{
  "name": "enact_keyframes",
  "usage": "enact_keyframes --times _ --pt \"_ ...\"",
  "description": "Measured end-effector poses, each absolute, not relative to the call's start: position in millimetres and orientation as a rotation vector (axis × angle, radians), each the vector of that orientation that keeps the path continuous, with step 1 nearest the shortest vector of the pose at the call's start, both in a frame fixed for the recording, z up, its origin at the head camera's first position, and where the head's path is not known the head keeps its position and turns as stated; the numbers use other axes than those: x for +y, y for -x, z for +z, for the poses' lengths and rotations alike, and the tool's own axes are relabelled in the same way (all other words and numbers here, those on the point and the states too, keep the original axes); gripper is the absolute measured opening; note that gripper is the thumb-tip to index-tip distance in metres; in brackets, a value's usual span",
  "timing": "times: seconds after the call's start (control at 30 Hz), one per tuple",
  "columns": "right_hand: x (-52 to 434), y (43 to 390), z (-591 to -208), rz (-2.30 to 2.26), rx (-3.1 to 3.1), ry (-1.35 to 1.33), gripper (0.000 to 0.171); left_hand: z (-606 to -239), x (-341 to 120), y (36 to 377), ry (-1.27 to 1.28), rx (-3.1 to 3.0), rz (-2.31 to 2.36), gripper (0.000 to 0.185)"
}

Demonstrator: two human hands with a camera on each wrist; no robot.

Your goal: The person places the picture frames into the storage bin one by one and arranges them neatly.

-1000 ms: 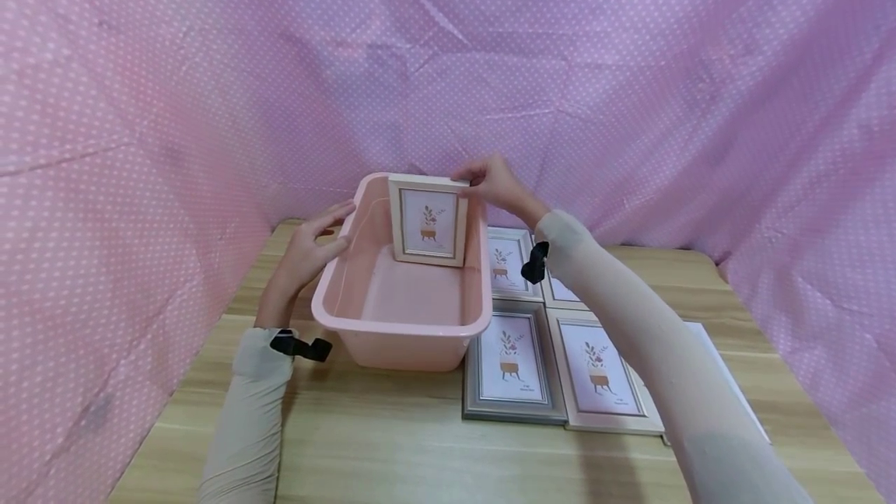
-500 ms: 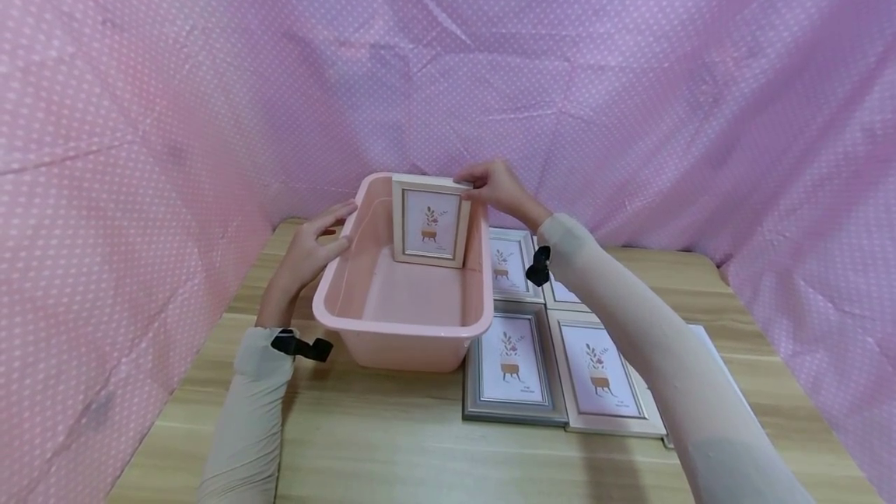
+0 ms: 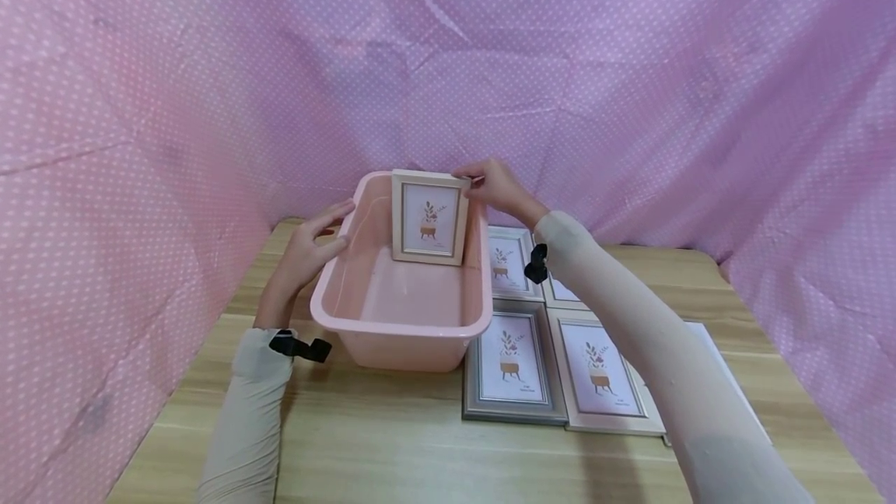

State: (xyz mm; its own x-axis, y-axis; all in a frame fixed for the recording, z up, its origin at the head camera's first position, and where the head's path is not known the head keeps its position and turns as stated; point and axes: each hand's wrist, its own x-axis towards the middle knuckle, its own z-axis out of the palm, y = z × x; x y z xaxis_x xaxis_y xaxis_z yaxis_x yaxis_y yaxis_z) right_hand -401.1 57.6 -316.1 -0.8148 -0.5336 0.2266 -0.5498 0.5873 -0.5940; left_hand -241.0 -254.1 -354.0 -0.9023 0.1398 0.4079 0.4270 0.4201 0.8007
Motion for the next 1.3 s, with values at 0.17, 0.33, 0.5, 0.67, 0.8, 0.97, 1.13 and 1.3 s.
enact_keyframes --times 0.17,0.33,0.5,0.67,0.8,0.97,1.13,1.3 --pt "58 402 -317 1.106 -2.777 -0.938 0.038 -353 -253 242 0.484 -2.398 -1.483 0.05" --pt "58 404 -317 1.145 -2.772 -0.933 0.037 -353 -252 242 0.461 -2.402 -1.48 0.05" --pt "61 403 -313 1.157 -2.766 -0.923 0.037 -353 -251 244 0.467 -2.394 -1.487 0.05" --pt "67 402 -308 1.135 -2.764 -0.925 0.04 -354 -252 243 0.461 -2.389 -1.497 0.049" --pt "73 400 -306 1.122 -2.771 -0.91 0.042 -354 -252 243 0.457 -2.389 -1.513 0.05" --pt "83 398 -303 1.121 -2.763 -0.92 0.041 -354 -251 243 0.458 -2.389 -1.504 0.049" --pt "98 397 -304 1.139 -2.74 -0.938 0.039 -355 -251 243 0.457 -2.388 -1.496 0.049" --pt "120 392 -301 1.119 -2.72 -0.941 0.037 -356 -251 243 0.443 -2.397 -1.485 0.048"
